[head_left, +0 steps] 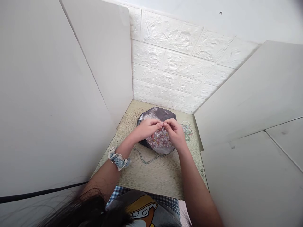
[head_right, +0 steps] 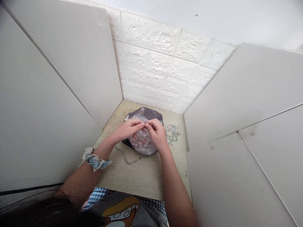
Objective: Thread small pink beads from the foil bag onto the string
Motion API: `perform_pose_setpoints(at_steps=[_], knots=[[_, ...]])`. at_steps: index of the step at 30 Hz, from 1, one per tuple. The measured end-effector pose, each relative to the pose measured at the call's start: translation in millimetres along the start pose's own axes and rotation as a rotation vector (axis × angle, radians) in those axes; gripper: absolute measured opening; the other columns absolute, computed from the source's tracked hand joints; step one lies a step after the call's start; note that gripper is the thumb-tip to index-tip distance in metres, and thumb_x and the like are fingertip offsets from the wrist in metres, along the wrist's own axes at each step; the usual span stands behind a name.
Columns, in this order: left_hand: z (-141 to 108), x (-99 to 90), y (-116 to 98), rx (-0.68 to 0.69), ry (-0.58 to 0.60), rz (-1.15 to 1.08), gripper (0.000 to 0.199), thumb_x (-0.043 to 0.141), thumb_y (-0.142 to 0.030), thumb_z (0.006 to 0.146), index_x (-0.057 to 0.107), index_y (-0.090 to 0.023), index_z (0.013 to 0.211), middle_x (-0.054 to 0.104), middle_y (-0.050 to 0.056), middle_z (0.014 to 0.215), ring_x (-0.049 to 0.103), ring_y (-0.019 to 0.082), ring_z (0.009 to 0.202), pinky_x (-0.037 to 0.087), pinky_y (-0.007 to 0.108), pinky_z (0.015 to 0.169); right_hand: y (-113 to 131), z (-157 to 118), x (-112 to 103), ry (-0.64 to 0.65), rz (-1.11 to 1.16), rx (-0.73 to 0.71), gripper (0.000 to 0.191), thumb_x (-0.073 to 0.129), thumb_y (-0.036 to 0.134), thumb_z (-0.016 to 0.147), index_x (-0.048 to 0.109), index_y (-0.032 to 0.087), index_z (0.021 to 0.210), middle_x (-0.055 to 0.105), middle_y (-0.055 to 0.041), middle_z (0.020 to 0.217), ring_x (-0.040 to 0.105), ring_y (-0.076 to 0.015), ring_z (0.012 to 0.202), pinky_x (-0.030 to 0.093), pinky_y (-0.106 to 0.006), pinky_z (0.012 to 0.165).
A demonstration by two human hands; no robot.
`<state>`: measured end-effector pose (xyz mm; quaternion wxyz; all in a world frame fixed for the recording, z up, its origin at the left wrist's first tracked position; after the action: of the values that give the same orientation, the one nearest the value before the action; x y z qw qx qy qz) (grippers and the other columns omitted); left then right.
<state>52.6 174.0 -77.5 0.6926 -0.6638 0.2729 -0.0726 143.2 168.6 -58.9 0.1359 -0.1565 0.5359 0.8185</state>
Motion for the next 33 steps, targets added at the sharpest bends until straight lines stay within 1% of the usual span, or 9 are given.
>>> perform_pose_setpoints(at_steps=[5, 9, 12, 15, 17, 21, 25, 29, 33], knots=[[0.0, 2.4, 0.3, -0.018, 0.012, -0.055, 0.025, 0.048, -0.036, 0.072, 0.055, -0.013, 0.069, 0.047, -0.002, 0.056, 0.041, 0.007, 0.045, 0.033, 0.019, 0.042, -9.0, 0.0, -6.8, 0.007, -0.009, 0.088, 0.022, 0.041, 0.037, 0.078, 0.051, 0.019, 0.070, 0.051, -0.0006, 0.069, 0.045, -0.0119, 0.064, 0.034, -0.023, 0.059], [2.0, -4.5, -1.0, 0.043, -0.053, 0.002, 0.026, 0.045, -0.036, 0.074, 0.058, -0.013, 0.073, 0.052, 0.000, 0.061, 0.044, 0.008, 0.053, 0.036, 0.020, 0.050, -21.7, -5.8, 5.9, 0.178, -0.180, 0.211, 0.025, 0.037, 0.036, 0.079, 0.051, 0.019, 0.068, 0.050, 0.0005, 0.062, 0.043, -0.0116, 0.058, 0.032, -0.023, 0.055], [3.7, -9.3, -0.6, 0.081, -0.098, 0.019, 0.029, 0.044, -0.036, 0.075, 0.060, -0.013, 0.077, 0.059, 0.003, 0.075, 0.051, 0.012, 0.069, 0.039, 0.023, 0.064, -25.2, -13.2, 19.2, 0.334, -0.379, 0.214, 0.018, 0.040, 0.024, 0.074, 0.048, 0.018, 0.059, 0.050, 0.0008, 0.058, 0.041, -0.0108, 0.054, 0.029, -0.023, 0.053], [4.5, -10.4, 2.0, 0.067, -0.110, 0.022, 0.031, 0.044, -0.038, 0.075, 0.061, -0.012, 0.079, 0.061, 0.004, 0.078, 0.052, 0.014, 0.074, 0.040, 0.026, 0.068, -28.6, -21.2, 25.8, 0.432, -0.493, 0.229, 0.016, 0.040, 0.014, 0.067, 0.043, 0.018, 0.052, 0.049, 0.0004, 0.056, 0.038, -0.0094, 0.051, 0.027, -0.023, 0.049], [4.4, -10.4, 2.6, 0.054, -0.112, 0.018, 0.030, 0.045, -0.038, 0.075, 0.061, -0.013, 0.079, 0.061, 0.004, 0.077, 0.052, 0.014, 0.073, 0.040, 0.026, 0.067, -31.2, -26.7, 27.2, 0.478, -0.513, 0.267, 0.018, 0.041, 0.015, 0.066, 0.040, 0.017, 0.049, 0.047, 0.0005, 0.052, 0.034, -0.0083, 0.047, 0.024, -0.022, 0.046], [4.6, -9.4, 2.7, 0.036, -0.109, -0.023, 0.028, 0.047, -0.035, 0.074, 0.062, -0.012, 0.078, 0.062, 0.004, 0.080, 0.053, 0.013, 0.074, 0.039, 0.024, 0.068, -37.6, -37.5, 31.9, 0.588, -0.527, 0.359, 0.031, 0.041, 0.026, 0.072, 0.036, 0.018, 0.043, 0.042, -0.0001, 0.045, 0.030, -0.0077, 0.041, 0.022, -0.024, 0.043], [5.0, -9.2, 4.2, 0.014, -0.109, -0.014, 0.027, 0.049, -0.035, 0.073, 0.062, -0.012, 0.079, 0.063, 0.004, 0.080, 0.053, 0.013, 0.073, 0.039, 0.025, 0.067, -38.7, -37.9, 33.1, 0.615, -0.556, 0.360, 0.029, 0.036, 0.022, 0.073, 0.036, 0.018, 0.044, 0.046, -0.0017, 0.048, 0.036, -0.0095, 0.045, 0.025, -0.024, 0.046], [4.5, -7.9, 2.9, 0.023, -0.092, 0.000, 0.028, 0.048, -0.036, 0.074, 0.062, -0.012, 0.079, 0.063, 0.005, 0.081, 0.053, 0.014, 0.074, 0.039, 0.025, 0.067, -34.6, -36.1, 32.4, 0.612, -0.539, 0.316, 0.021, 0.035, 0.012, 0.068, 0.049, 0.018, 0.054, 0.055, -0.0021, 0.059, 0.043, -0.0108, 0.054, 0.029, -0.023, 0.050], [4.2, -7.6, 3.2, 0.025, -0.090, 0.018, 0.029, 0.047, -0.036, 0.074, 0.062, -0.013, 0.079, 0.062, 0.004, 0.078, 0.052, 0.013, 0.072, 0.039, 0.025, 0.066, -39.5, -43.3, 33.8, 0.673, -0.514, 0.384, 0.019, 0.038, 0.011, 0.064, 0.054, 0.018, 0.056, 0.058, -0.0016, 0.060, 0.046, -0.0111, 0.053, 0.030, -0.022, 0.049]])
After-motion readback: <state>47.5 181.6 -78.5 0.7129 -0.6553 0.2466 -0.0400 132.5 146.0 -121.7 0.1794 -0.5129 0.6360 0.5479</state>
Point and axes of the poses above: each hand's wrist, its own z-axis towards the middle knuckle, its own x-axis out of the palm, y = z × x, the point moved 10 cm from there along z, towards the middle knuckle
